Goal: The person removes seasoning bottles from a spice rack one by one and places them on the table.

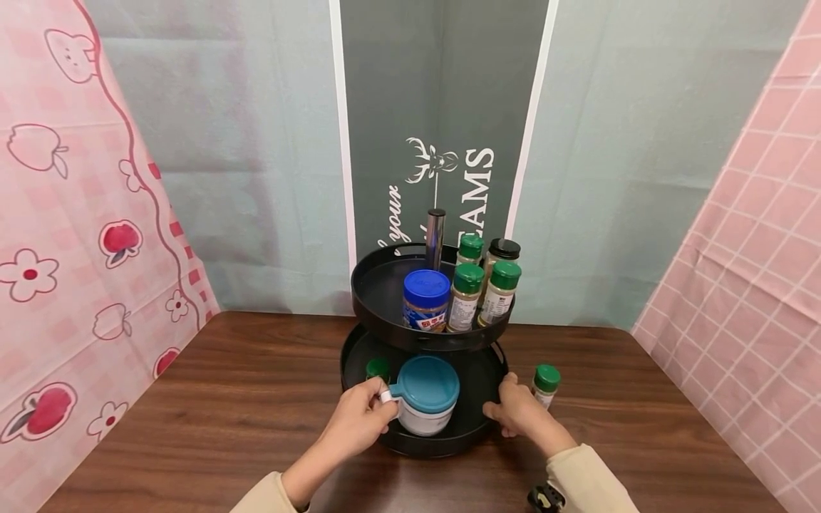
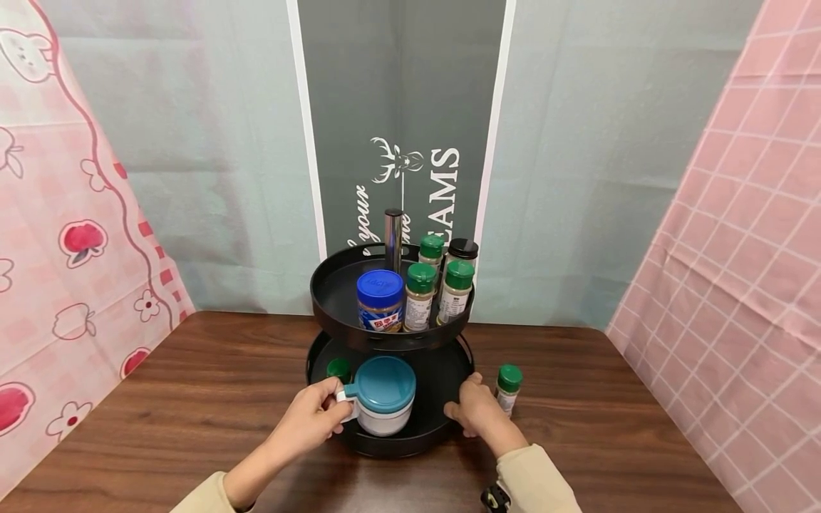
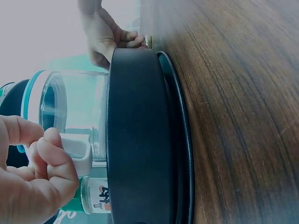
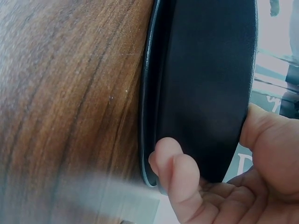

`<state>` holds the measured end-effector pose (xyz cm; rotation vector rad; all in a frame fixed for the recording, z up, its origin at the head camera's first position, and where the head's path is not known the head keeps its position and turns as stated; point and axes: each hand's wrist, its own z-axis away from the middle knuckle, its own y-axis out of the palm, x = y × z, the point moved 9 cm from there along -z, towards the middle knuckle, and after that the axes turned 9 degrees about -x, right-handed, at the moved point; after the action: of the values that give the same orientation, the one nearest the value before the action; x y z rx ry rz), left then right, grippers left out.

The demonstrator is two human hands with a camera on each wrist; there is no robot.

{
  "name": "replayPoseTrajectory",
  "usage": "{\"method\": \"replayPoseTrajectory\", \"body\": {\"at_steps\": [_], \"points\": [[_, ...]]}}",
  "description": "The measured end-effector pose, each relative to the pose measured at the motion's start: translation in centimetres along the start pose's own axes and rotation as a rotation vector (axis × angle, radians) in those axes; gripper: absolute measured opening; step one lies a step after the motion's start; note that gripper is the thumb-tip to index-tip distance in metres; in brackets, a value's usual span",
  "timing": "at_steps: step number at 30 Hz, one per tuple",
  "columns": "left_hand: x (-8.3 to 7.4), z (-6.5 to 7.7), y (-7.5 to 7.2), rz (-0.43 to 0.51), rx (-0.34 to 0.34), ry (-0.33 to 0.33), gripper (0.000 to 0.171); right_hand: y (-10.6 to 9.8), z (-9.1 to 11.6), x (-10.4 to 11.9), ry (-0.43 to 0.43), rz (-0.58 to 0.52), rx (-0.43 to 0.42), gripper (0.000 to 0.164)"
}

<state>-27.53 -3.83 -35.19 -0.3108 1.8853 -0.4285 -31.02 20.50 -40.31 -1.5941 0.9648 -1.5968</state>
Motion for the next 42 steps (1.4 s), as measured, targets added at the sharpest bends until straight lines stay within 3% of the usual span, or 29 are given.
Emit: {"method": "replayPoseTrajectory", "body": {"at_steps": [9,18,32,42], "points": [[0.2,0.2,-0.3,0.045,-0.002,-0.014,0.009,0.0,0.1,-0.1,0.017,-0.021,0.005,0.080],[0.3,0.6,-1.3,0.029,-0.024,-0.046,0.012,0.0,0.0,-0.1,0.016,-0.005,0.014,0.079],[1.0,2.1,-3.8,0.069,-0.016,-0.094,0.014,0.1,-0.1,-0.3,0.026,-0.015,0.021,0.079],[1.9,2.7,-5.3,0.036,-0.020,-0.098,0.016,0.1,-0.2,-0.2,0.032,-0.017,0.030,0.079]]}}
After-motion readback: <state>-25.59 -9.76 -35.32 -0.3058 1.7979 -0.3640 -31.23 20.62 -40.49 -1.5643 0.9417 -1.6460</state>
